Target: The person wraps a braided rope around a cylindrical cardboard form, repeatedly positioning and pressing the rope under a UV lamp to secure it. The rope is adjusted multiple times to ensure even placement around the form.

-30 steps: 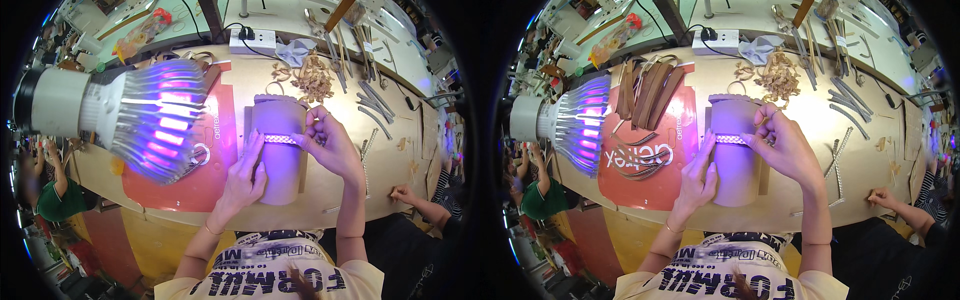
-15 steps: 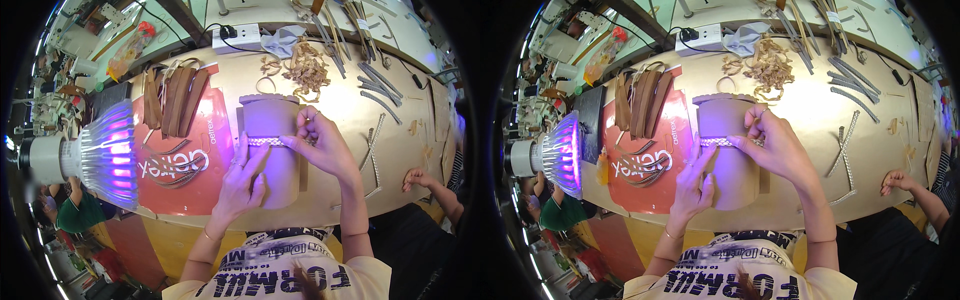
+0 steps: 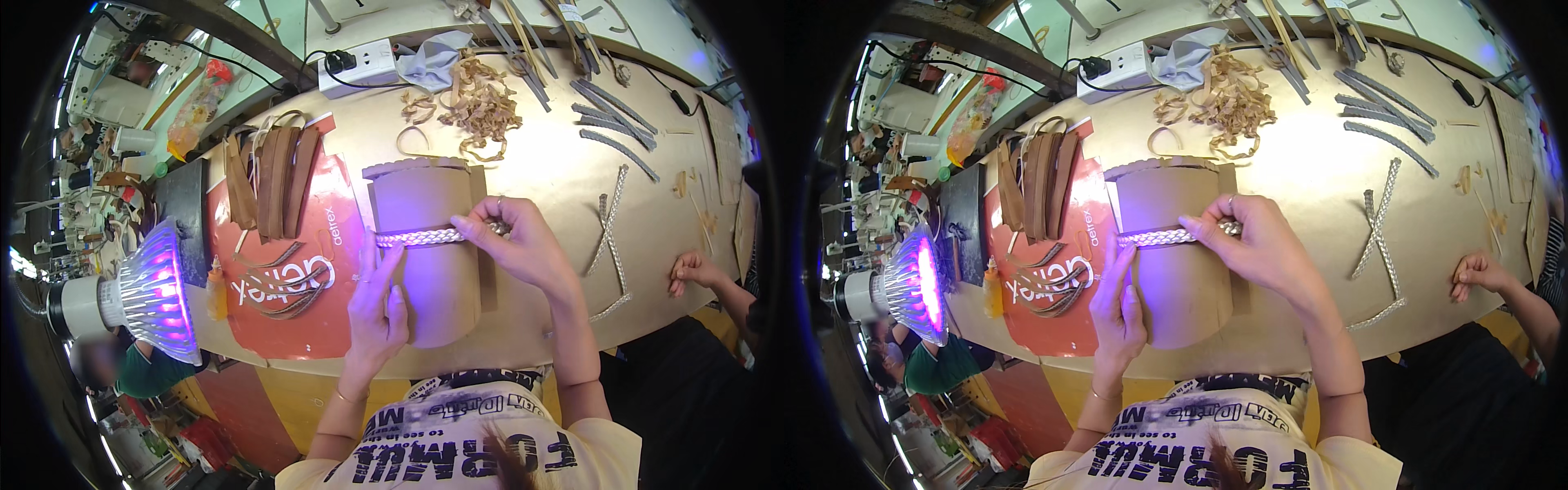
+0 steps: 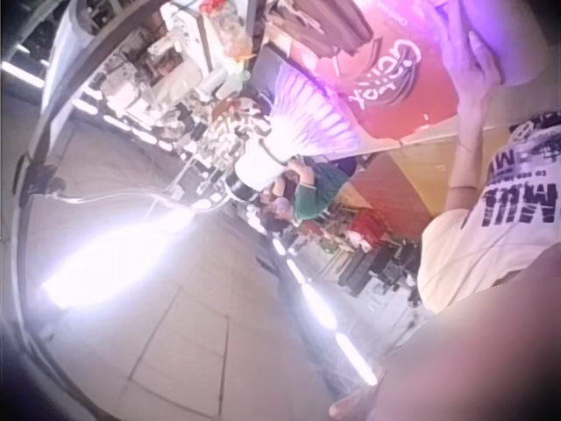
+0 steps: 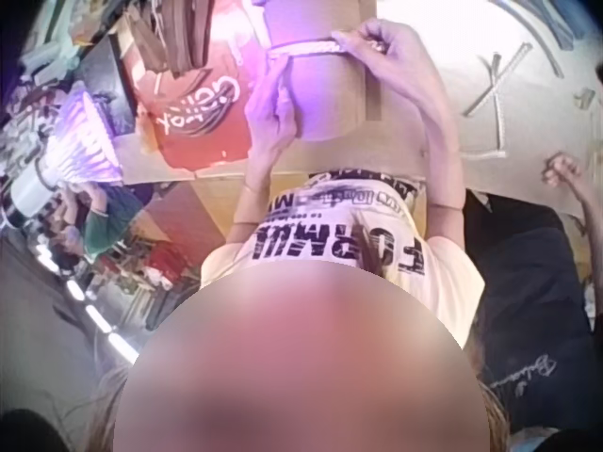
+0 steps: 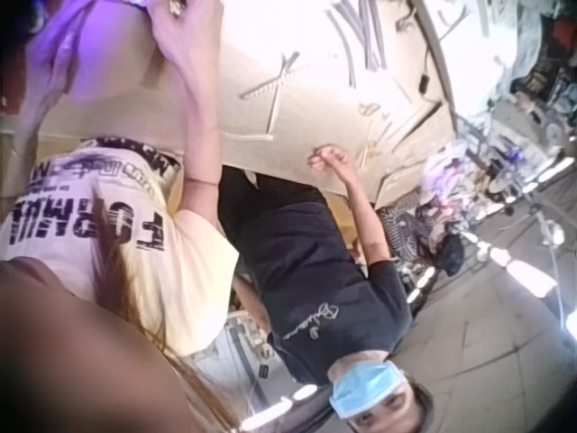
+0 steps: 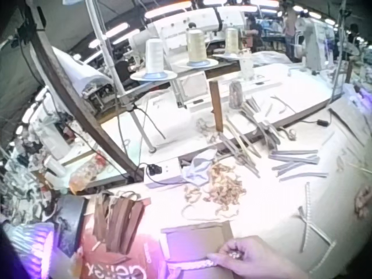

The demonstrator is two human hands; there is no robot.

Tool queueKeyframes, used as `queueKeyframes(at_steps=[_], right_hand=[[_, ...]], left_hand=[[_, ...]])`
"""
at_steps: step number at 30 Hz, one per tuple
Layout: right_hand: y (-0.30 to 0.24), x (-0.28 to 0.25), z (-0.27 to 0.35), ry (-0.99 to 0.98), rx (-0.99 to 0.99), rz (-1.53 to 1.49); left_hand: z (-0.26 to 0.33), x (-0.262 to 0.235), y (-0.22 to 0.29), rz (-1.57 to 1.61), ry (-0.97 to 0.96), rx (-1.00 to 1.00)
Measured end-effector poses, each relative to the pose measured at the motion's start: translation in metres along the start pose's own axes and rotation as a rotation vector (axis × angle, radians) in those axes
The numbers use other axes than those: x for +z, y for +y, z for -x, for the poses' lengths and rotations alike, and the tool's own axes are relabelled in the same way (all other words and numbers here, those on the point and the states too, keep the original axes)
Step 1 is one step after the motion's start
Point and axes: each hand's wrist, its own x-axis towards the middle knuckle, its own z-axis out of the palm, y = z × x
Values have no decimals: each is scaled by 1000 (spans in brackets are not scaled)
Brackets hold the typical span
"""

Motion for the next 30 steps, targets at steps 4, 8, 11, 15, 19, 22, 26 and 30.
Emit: queueKeyframes(at_steps=[4,8,11,15,19,22,26,30], right_hand=[[-18,9,0,-29,30,99],[-24,20,-1,7,-6,196],[-25,21,-3,9,-11,208],[-31,19,-4,19,-17,272],[-46,18,-4,15,-53,393],[-55,17,-5,-1,-132,444],[-60,17,-8,7,-208,467],[-53,12,-6,6,-74,506]], left_hand=[[6,-3,8,40,119,-56],[12,-7,23,-2,51,37],[7,-6,26,-22,-90,5],[-3,-5,26,-21,-155,3],[-3,-5,28,-44,-167,-13],[-3,-3,29,3,-167,-48],[-4,-2,29,49,-149,-39],[-4,-3,28,45,-149,-22]])
